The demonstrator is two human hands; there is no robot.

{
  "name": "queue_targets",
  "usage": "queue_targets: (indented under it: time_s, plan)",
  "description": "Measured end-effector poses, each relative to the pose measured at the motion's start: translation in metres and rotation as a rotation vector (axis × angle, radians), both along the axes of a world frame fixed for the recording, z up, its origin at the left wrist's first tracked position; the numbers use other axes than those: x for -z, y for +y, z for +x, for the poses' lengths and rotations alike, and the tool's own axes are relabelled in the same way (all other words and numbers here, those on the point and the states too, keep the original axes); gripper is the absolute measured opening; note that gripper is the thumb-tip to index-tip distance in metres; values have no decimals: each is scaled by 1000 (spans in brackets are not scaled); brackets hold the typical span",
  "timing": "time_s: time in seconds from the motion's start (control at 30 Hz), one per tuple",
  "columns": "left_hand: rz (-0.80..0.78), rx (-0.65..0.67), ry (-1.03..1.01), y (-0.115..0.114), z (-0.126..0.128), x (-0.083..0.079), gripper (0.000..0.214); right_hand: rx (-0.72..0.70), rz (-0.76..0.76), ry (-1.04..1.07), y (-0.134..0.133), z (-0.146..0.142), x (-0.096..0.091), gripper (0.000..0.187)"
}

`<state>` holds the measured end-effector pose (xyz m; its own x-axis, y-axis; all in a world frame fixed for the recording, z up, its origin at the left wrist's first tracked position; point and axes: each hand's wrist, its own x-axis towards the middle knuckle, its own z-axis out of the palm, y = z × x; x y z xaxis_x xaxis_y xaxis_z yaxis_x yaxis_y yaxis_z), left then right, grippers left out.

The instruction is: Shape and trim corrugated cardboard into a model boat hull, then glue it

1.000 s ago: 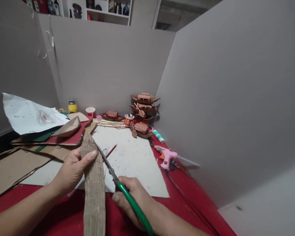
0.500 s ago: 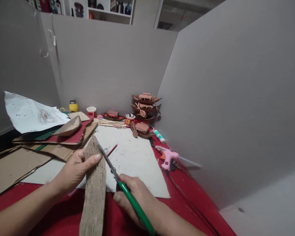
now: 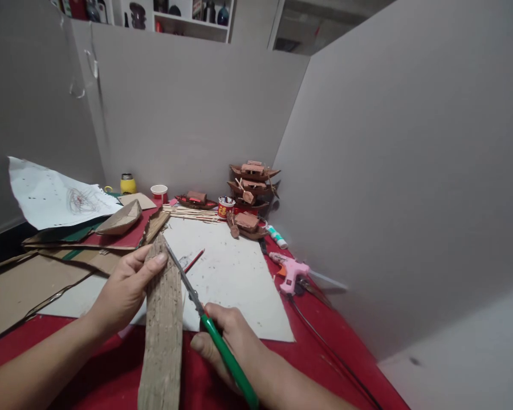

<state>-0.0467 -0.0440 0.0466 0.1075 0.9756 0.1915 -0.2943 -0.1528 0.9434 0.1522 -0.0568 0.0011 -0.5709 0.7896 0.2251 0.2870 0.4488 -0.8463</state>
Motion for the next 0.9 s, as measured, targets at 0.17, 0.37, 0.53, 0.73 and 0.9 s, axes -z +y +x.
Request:
queue_targets:
  time_s: [0.17, 0.37, 0.53, 0.73, 0.9]
  plan:
    - [-39, 54, 33, -2, 2, 3, 22, 8, 53, -58, 1, 1, 0, 57]
    - [-64, 74, 24, -3, 4, 5, 23, -23, -1, -11, -3, -1, -1, 57]
    - [-113, 80, -14, -3, 4, 4, 24, -17, -60, 26, -4, -5, 2, 57]
    - [-110, 118, 21, -5, 8, 4, 26, 4, -33, 18, -3, -6, -6, 57]
    - [-99, 182, 23, -7, 10, 6, 26, -23, -45, 44, -4, -6, -9, 56]
